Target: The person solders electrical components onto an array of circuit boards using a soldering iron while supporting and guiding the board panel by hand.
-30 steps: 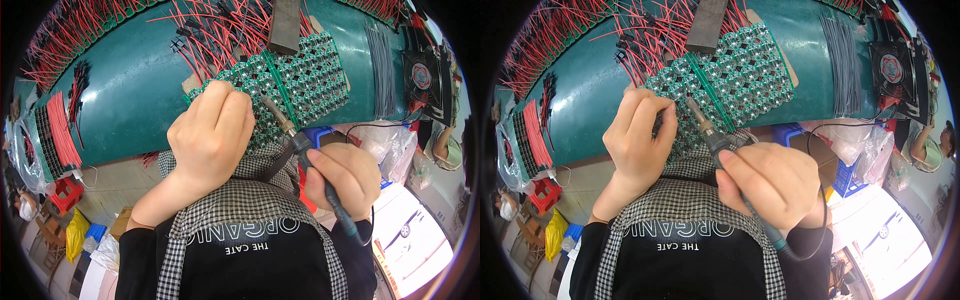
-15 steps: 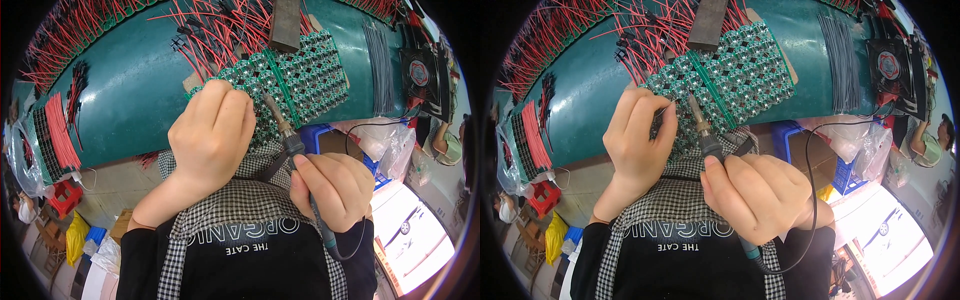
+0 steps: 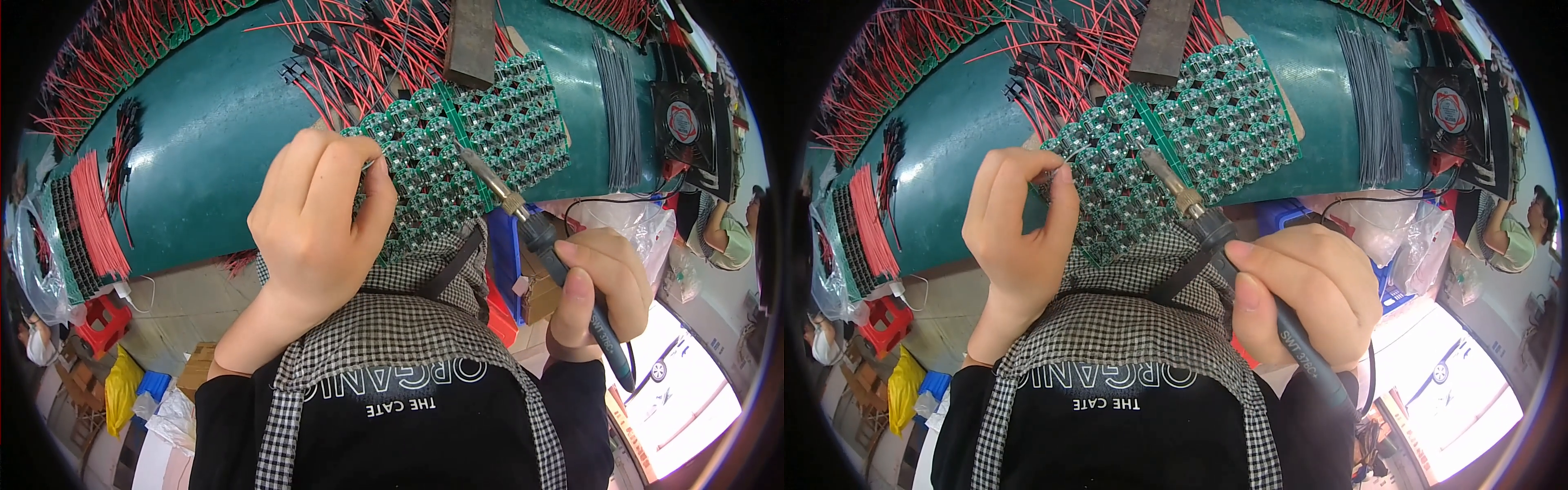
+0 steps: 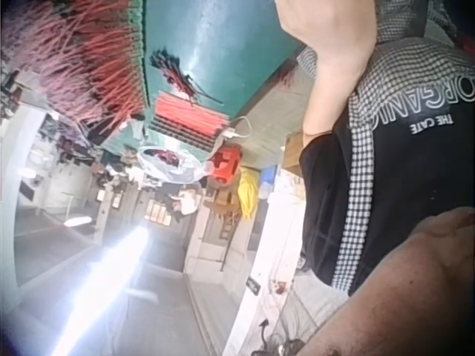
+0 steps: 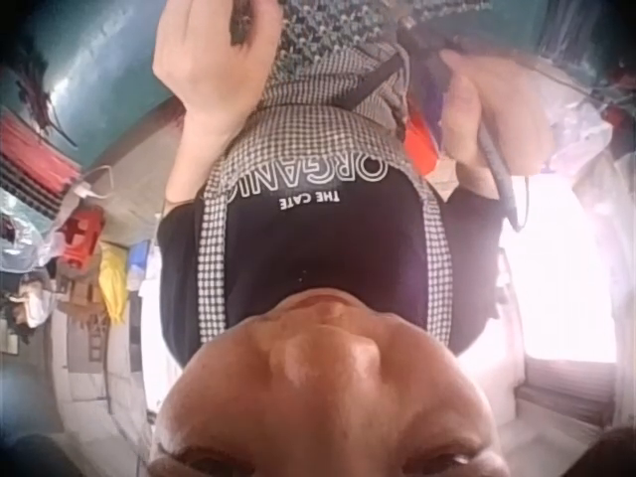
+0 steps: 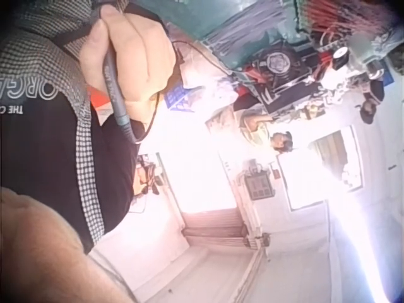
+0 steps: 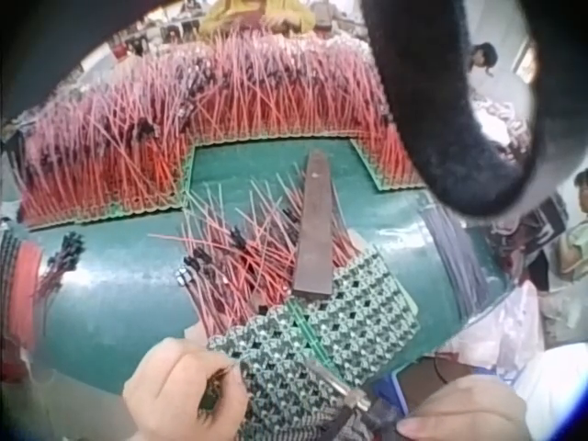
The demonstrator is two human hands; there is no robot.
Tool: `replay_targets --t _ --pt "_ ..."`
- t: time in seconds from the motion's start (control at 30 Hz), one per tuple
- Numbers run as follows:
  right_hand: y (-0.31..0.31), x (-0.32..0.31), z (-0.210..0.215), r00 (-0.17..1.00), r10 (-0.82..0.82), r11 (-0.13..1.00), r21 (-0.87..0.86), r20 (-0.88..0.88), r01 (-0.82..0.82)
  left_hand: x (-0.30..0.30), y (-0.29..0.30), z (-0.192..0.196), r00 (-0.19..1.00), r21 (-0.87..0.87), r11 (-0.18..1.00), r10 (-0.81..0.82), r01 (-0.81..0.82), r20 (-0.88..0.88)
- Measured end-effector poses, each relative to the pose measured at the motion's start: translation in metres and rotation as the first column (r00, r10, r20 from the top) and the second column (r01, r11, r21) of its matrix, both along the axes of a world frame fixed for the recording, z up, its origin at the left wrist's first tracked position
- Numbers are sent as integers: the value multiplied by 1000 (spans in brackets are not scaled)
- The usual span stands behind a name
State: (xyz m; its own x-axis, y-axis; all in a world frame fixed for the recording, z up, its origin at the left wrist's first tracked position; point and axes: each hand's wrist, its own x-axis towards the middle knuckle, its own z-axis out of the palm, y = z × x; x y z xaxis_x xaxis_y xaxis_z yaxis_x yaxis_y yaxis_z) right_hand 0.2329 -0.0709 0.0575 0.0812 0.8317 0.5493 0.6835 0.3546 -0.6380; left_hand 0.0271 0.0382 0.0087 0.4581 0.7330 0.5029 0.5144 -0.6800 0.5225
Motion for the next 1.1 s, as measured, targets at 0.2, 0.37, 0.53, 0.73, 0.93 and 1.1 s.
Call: replay_targets --t 0.2,0.37,0.53,0.73,0.93,1.1 --pt "12 0 0 997 75 995 -67 31 -72 12 5 0 1000 29 999 -15 15 23" --pt "21 -1 -5 997 72 997 -27 13 -71 14 5 -2 1000 45 999 -1 2 -11" --pt "24 -3 -7 998 70 997 -34 -11 -70 16 5 -2 1000 58 998 0 1 -12" --pt "25 -6 -1 998 67 991 -116 -18 -69 11 7 1 999 56 998 4 -1 -48" --pt "29 -1 4 993 118 981 -158 13 -115 13 6 1 998 68 998 20 -16 -59" --pt "31 2 6 992 127 974 -189 -20 -128 13 4 1 993 28 1000 11 -8 -119"
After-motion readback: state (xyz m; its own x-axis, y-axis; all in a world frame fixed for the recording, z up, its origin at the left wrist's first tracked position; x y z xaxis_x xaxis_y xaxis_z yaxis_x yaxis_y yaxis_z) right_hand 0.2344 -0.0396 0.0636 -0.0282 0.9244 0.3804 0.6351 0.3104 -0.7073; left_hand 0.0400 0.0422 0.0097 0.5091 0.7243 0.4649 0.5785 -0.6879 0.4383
